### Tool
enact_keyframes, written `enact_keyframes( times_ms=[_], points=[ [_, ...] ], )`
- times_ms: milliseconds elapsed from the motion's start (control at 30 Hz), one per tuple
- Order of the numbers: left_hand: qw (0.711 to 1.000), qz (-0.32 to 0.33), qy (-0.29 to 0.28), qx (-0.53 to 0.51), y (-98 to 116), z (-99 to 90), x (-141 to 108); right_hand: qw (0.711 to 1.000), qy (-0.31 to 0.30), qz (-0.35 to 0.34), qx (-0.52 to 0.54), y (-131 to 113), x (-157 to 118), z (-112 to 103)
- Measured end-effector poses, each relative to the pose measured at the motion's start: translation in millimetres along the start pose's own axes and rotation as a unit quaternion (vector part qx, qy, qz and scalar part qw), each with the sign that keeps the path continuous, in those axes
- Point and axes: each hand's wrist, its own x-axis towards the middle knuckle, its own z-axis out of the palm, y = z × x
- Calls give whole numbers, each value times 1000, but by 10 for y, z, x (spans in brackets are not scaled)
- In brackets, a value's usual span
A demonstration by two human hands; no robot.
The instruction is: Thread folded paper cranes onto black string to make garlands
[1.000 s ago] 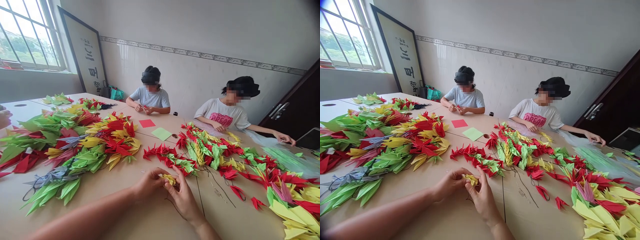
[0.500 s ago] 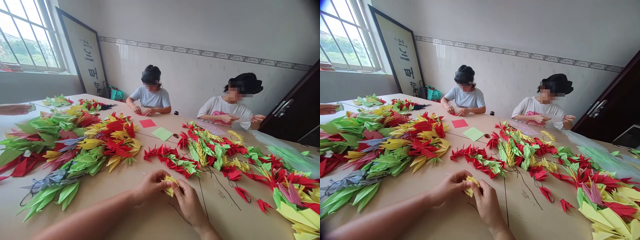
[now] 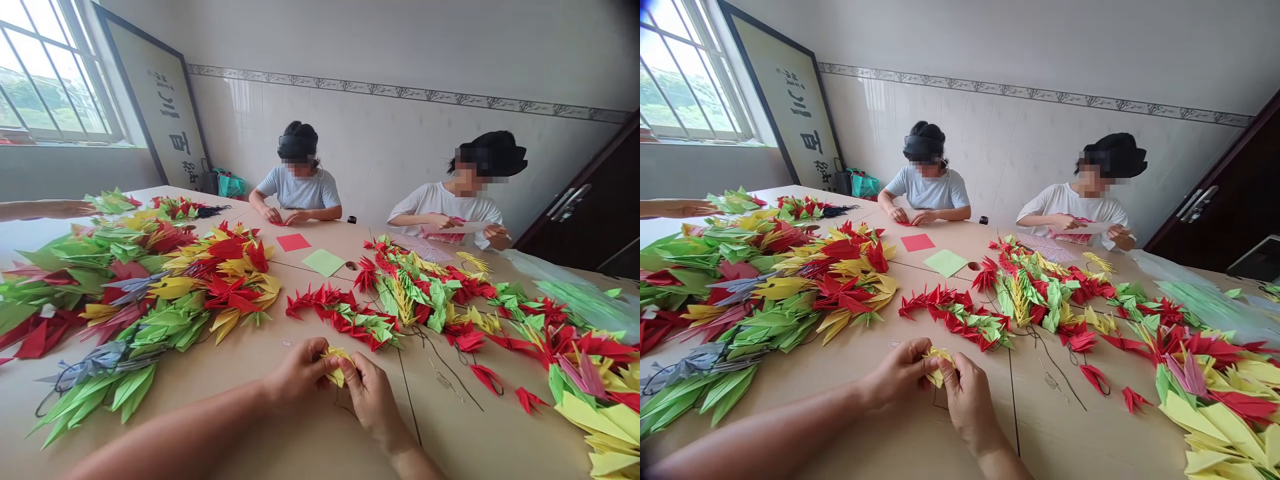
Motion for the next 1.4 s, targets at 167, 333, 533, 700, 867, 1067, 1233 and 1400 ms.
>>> enact_keyframes(
  times_ms=[167,333,533,700,867,1067,1233,1400],
  points=[
    [1000,10,-15,20,23,-18,3,989,-49,73,119,-64,25,-41],
    [993,76,-92,12,87,-13,-94,893,-61,201,397,-242,-52,-71],
    [981,36,-170,-83,62,47,-99,858,-95,241,444,-287,-79,-26],
    [979,26,-179,-94,128,57,-81,895,-103,207,380,-208,-64,-35],
    [978,17,-174,-115,116,47,-85,947,-82,193,245,-178,-42,-68],
    [982,-12,-89,-165,80,23,-56,974,-39,160,156,-123,-17,-95],
    [982,-46,-52,-177,97,-33,-3,974,-41,146,168,-177,-24,-123],
    [969,-85,-67,-220,116,-82,32,968,-72,147,193,-215,-32,-121]
  ],
)
